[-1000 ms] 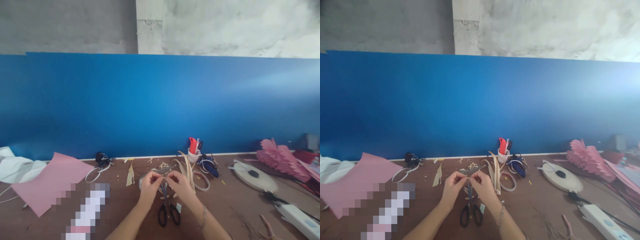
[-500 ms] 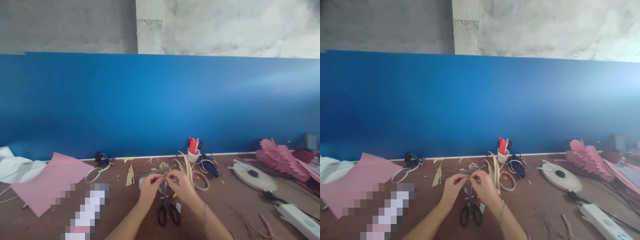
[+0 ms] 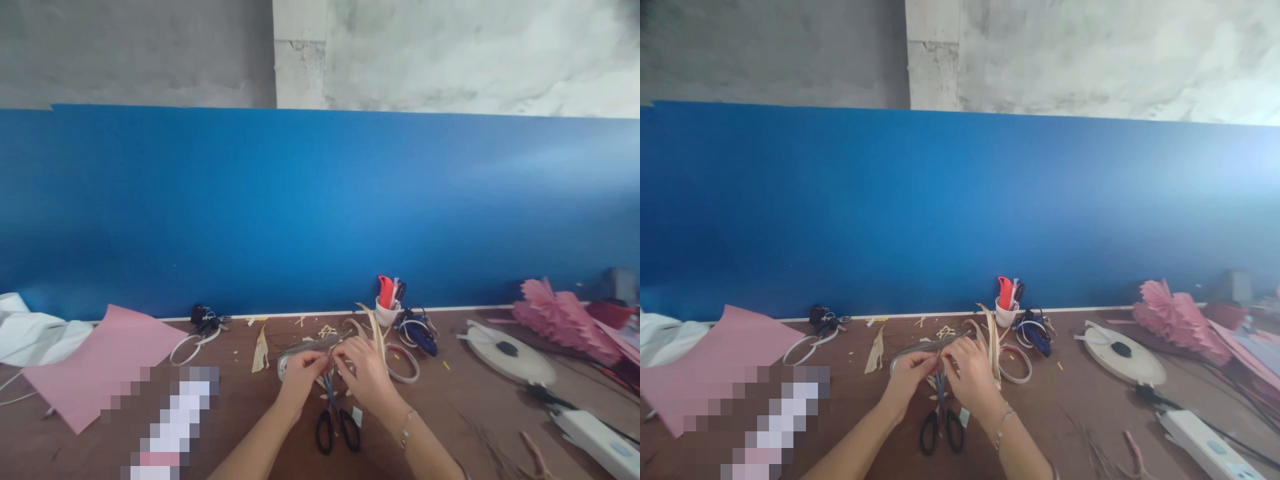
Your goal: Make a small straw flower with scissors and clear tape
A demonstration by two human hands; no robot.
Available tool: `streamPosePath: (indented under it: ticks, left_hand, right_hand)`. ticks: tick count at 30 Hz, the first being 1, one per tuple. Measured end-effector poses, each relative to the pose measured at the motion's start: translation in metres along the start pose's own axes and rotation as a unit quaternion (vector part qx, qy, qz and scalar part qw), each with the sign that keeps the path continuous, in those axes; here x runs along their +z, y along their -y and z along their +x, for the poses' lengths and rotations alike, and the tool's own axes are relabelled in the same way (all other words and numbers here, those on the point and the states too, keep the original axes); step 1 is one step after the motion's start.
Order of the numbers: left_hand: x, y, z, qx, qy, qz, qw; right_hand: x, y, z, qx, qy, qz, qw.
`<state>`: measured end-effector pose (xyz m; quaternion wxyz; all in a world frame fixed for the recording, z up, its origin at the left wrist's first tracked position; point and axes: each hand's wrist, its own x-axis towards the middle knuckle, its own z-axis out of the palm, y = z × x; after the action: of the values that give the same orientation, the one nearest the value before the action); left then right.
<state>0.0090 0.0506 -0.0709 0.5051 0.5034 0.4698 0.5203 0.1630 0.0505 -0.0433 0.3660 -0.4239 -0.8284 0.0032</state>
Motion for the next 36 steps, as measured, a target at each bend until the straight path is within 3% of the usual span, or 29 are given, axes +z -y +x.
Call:
streamPosePath:
  ticks: [13,26,36]
  left_hand:
    - [-0.0006,0.0015,0.0001,0.066,-0.001,0.091,0.994]
    - [0.0031,-0.0039,-0.0053,0.105,-0.042,0.202,0.973]
    - [0.0033,-0.0015,-0.0076,0.132,-0.024,0.238,0.962]
  right_hand:
    - [0.0021,0.0037,0.0005,0.044,-0.003,0.009,0.999]
    - [0.0016,0.0074,0.0003,-0.016,-0.031,-0.047,0.998]
    - [0.0020,0.0077,0.0004,-0.030,-0.023,-0.076,0.996]
